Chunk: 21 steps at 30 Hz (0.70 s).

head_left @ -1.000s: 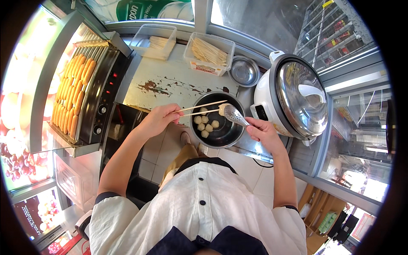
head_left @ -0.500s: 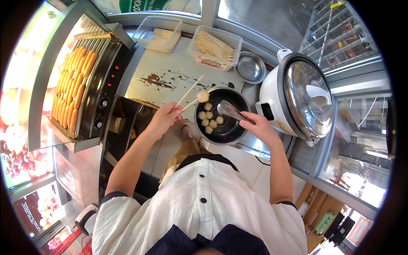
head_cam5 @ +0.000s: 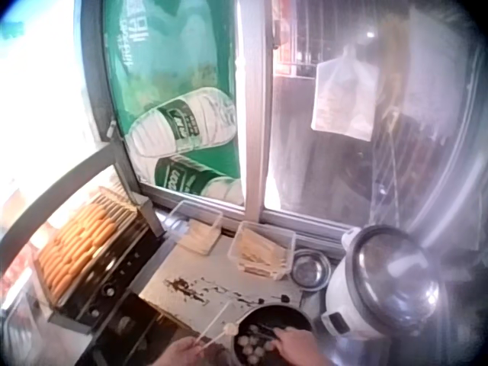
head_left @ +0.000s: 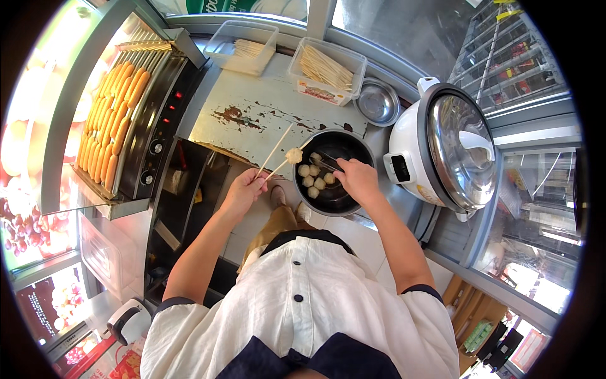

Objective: The person uses tongs to pick up meatballs from a pot and slide them onto wooden skewers, then places the finished skewers into a multi-compartment heated display container.

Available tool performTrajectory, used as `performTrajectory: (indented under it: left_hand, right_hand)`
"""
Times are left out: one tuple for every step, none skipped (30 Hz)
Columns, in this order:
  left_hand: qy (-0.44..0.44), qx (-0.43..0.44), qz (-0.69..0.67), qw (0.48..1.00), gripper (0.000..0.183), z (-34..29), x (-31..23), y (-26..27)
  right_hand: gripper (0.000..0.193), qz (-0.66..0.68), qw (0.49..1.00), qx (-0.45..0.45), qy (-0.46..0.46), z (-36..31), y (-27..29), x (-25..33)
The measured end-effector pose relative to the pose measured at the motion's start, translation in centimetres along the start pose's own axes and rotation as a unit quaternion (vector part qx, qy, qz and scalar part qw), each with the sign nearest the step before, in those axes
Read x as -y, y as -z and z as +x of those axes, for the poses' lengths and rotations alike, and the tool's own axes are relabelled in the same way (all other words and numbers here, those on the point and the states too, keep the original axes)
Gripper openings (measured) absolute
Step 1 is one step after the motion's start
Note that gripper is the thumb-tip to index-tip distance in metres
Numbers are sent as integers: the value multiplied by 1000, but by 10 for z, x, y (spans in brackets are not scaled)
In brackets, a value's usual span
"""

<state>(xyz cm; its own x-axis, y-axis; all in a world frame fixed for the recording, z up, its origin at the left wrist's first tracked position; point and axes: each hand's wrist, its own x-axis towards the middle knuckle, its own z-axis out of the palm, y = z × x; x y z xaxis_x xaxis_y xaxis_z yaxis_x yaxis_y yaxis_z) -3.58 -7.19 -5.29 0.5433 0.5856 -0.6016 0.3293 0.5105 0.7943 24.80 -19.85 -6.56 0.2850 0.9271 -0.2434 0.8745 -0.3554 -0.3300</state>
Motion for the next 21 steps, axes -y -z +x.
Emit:
performTrajectory:
  left_hand:
    - [-2,3,-1,1000,12,1,2,0]
    - [-5,6,-1,1000,12,2,3,-1]
    - [-6,7,3,1000,12,3,3,-3]
    - [-7,9,7,1000,12,4,2,-5]
    - [-7,9,11,1000,12,4,2,-5]
    - [-17,8,17,1000,12,4,1,-6]
    - [-27,8,24,999,12,4,0,-7]
    - [-37,9,30,999,11,5,0,-7]
    - [-38,8,36,999,12,3,-3,-8]
    - [-39,7,42,998,12,0,-8,-9]
    - [-41,10,50,998,12,-3,-14,-10]
    - [-50,18,65,996,12,-5,-18,-12]
    - [-58,27,80,995,12,-6,-22,-13]
    - [-68,35,96,992,13,-7,-25,-14]
    - [-70,38,103,992,13,-7,-27,-14]
    - [-73,42,109,991,13,-7,-29,-14]
    - [-75,43,116,990,13,-8,-30,-14]
    - [-80,45,130,987,13,-7,-30,-13]
    - [-86,47,143,985,13,-4,-28,-11]
    - [-90,49,156,982,13,-3,-29,-10]
    - [-97,57,174,978,12,-2,-31,-9]
  right_hand:
    - [26,5,1000,-2,-2,-1,0,-2]
    - [26,37,999,-6,-11,-2,-3,-5]
    - [27,69,997,-11,-21,-3,-6,-9]
    - [28,102,994,-16,-32,-6,-7,-14]
    - [30,189,980,-5,-57,-9,-6,-18]
    - [32,274,958,7,-82,-13,-4,-24]
    - [34,358,928,18,-106,-16,-1,-31]
    - [40,491,855,76,-149,-23,14,-34]
    - [40,539,826,72,-146,-31,27,-34]
    - [39,586,795,69,-143,-39,38,-32]
    - [39,630,761,61,-142,-47,45,-34]
    - [42,647,748,64,-132,-52,48,-40]
    - [42,645,750,64,-131,-56,52,-43]
    - [41,644,751,63,-130,-59,56,-45]
    - [40,643,752,61,-130,-62,60,-45]
    - [41,641,755,66,-126,-64,63,-46]
    - [42,638,757,71,-121,-65,66,-46]
    - [43,636,759,76,-115,-65,68,-46]
    - [43,632,762,77,-117,-65,70,-47]
    - [43,627,766,78,-120,-66,71,-48]
    - [43,623,769,80,-123,-66,72,-48]
